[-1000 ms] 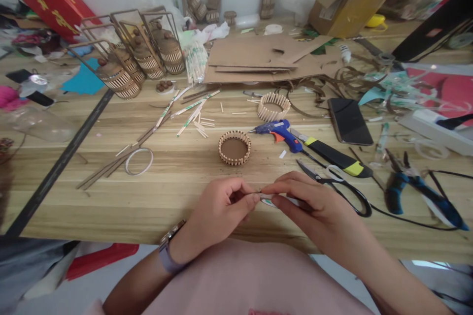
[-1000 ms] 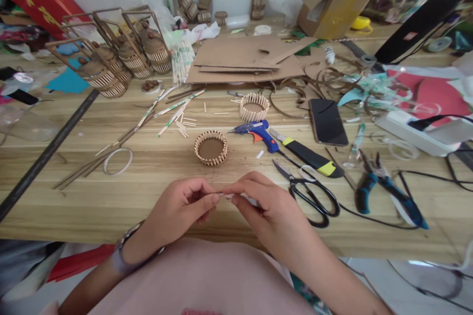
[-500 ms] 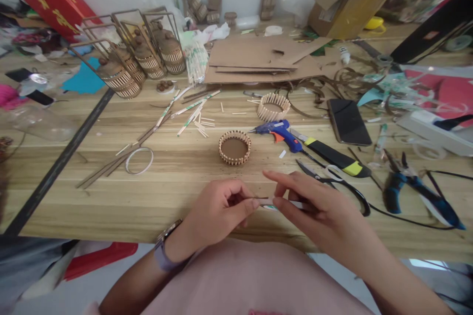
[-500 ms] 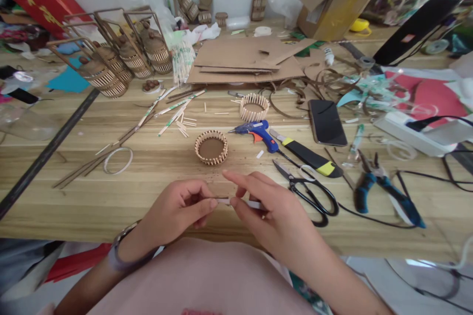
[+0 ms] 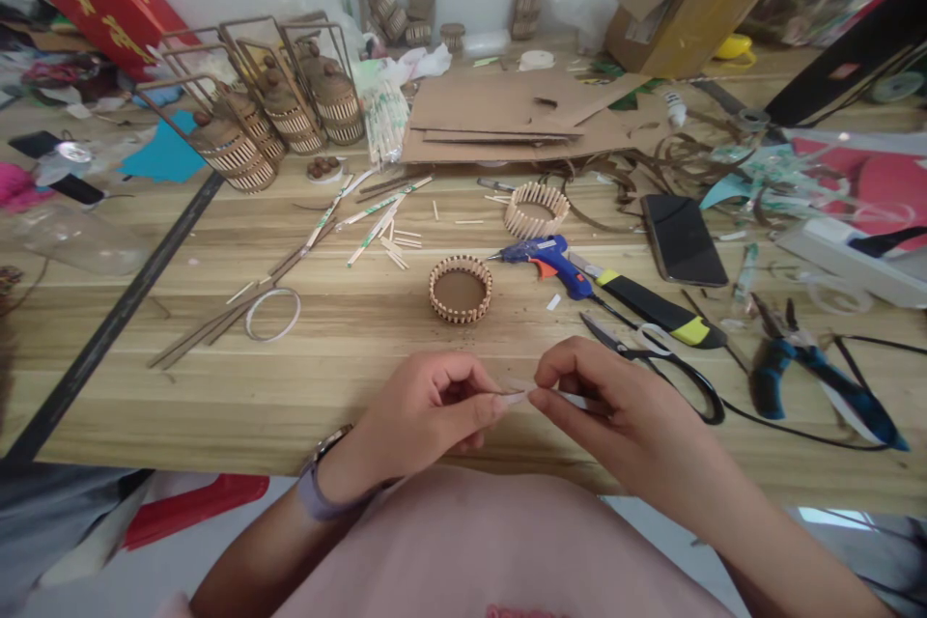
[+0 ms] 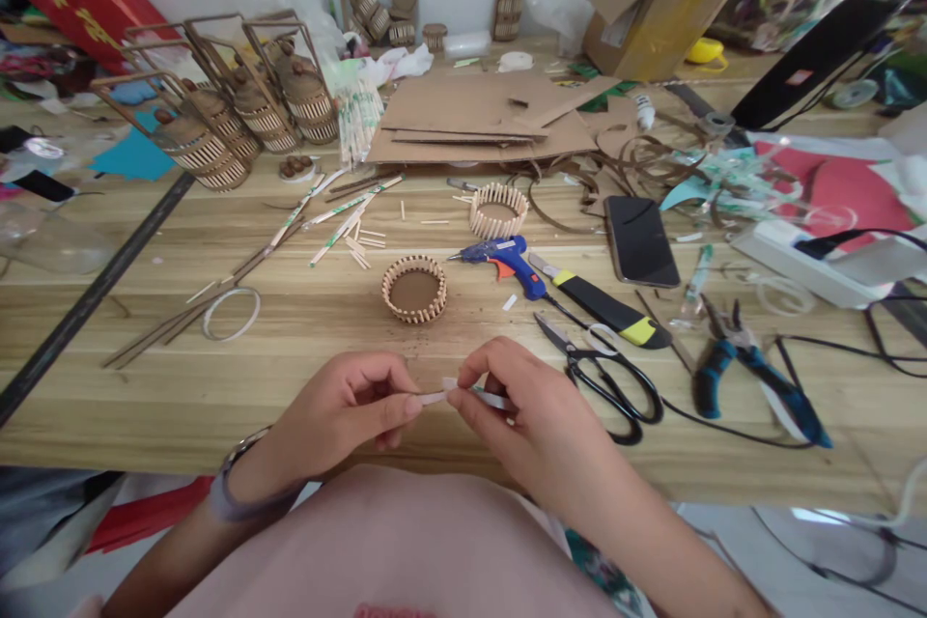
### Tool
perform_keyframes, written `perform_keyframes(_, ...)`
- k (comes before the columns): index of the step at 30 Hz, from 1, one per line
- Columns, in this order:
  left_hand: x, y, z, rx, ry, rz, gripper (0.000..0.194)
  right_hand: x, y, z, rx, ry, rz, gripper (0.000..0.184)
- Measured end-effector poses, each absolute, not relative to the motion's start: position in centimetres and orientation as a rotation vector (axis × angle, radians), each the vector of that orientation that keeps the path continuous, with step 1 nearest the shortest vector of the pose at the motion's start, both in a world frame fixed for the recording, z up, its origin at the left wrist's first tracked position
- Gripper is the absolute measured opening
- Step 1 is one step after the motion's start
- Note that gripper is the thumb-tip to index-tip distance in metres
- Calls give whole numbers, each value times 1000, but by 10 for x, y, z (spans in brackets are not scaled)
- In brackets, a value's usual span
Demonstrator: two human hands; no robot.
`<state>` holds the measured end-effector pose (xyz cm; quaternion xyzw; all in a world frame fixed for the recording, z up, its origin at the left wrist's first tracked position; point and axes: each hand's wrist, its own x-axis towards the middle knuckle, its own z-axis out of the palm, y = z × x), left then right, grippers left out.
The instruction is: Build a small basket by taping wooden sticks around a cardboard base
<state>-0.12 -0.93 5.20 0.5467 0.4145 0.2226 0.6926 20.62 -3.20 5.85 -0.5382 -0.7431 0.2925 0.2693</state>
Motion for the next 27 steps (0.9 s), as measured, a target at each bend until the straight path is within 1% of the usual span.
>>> perform_keyframes(5, -4, -7, 49, 1255, 905, 489, 18, 204, -32, 60, -1426, -2041, 769, 12)
perform_keyframes(10, -5, -2, 50, 1609, 1010, 498, 10, 202, -34, 56, -1360, -2104, 585, 8)
perform_keyframes(15, -4, -1, 54, 1725, 1020, 504, 18, 200, -35, 52, -1324, -2145, 490, 8)
perform_keyframes(20, -4, 0, 53, 1889, 1024, 583, 12, 199, -36, 55, -1317, -2169, 497, 10)
perform_keyframes(27, 0, 1, 54, 2041, 1008, 609, 12, 198, -35, 55, -1280, -2190, 509, 11)
